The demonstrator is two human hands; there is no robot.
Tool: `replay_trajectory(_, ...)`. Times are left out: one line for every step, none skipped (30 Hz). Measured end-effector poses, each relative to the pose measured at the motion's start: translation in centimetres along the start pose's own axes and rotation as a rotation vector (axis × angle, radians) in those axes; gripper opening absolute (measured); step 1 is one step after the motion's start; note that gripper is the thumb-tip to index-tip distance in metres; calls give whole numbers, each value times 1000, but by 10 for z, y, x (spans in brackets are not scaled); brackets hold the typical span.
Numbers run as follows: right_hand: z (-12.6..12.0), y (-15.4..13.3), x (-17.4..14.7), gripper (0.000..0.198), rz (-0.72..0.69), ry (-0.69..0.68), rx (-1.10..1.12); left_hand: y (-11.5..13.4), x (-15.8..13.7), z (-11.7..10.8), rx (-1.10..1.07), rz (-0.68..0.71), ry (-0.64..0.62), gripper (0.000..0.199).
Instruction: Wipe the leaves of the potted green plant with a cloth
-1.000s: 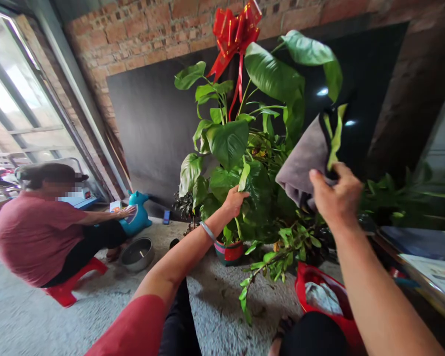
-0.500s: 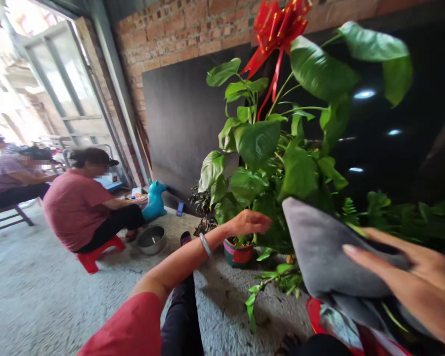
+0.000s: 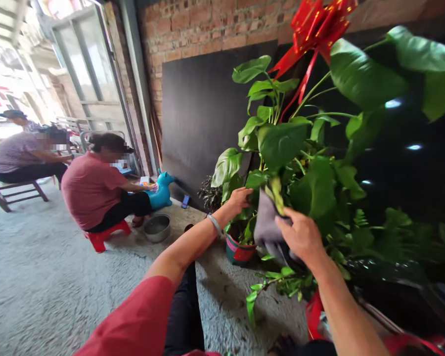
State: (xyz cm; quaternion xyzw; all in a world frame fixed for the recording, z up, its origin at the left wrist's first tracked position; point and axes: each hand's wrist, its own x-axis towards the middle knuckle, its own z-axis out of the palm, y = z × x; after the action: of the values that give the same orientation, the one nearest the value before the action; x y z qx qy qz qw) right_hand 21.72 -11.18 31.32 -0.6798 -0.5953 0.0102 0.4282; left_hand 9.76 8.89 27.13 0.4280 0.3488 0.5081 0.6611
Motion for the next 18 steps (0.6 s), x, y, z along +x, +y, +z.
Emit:
replay_trajectory(3, 8, -8, 35, 63, -91, -40, -4, -2, -4, -6, -23, 3, 16)
replay_trajectory(0, 14, -17, 34, 104, -136, -35, -6, -5, -8, -11, -39, 7, 18)
replay_trajectory(-7, 15, -25, 34, 118, -126, 5, -8, -7, -12, -15, -47, 11, 19)
replay_trajectory(-16, 11, -30, 34, 110, -68, 60, -9, -8, -15, -19, -53, 17, 21)
replay_trajectory(-26, 5, -32, 34, 86, 22, 109, -9, -9, -16, -23, -59, 18, 24)
replay_trajectory(-34, -4, -31, 35, 48, 128, 141, -10, -10, -16, -28, -66, 11, 26)
replay_trajectory(-38, -13, -25, 35, 5, 228, 154, -11, -11, -14, -35, -75, -4, 29)
replay_trajectory(-37, -20, -18, 34, -34, 317, 157, -13, -12, -11, -42, -82, -24, 31)
replay_trajectory(-31, -23, -11, 35, -57, 372, 160, -16, -12, -7, -48, -87, -46, 33)
replay_trajectory(-20, -22, -5, 35, -49, 371, 164, -20, -13, -4, -53, -91, -65, 34)
replay_trajectory(-5, -17, -3, 35, -14, 306, 171, -23, -14, -3, -58, -95, -79, 36)
replay_trajectory(10, -8, -5, 33, 37, 200, 176, -27, -15, -5, -57, -95, -81, 36)
replay_trajectory(24, 4, -13, 30, 95, 81, 177, -31, -16, -10, -45, -84, -64, 34)
replay_trajectory(36, 16, -24, 26, 147, -24, 173, -34, -16, -18, -22, -59, -29, 30)
replay_trajectory(42, 27, -38, 24, 187, -102, 165, -36, -16, -30, 9, -14, 25, 23)
replay_trajectory(44, 37, -53, 23, 213, -136, 158, -38, -15, -43, 41, 48, 100, 15)
replay_trajectory(41, 43, -65, 25, 236, -142, 163, -39, -13, -58, 59, 114, 192, 7)
replay_trajectory(35, 45, -74, 28, 262, -133, 182, -41, -11, -72, 50, 159, 282, 5)
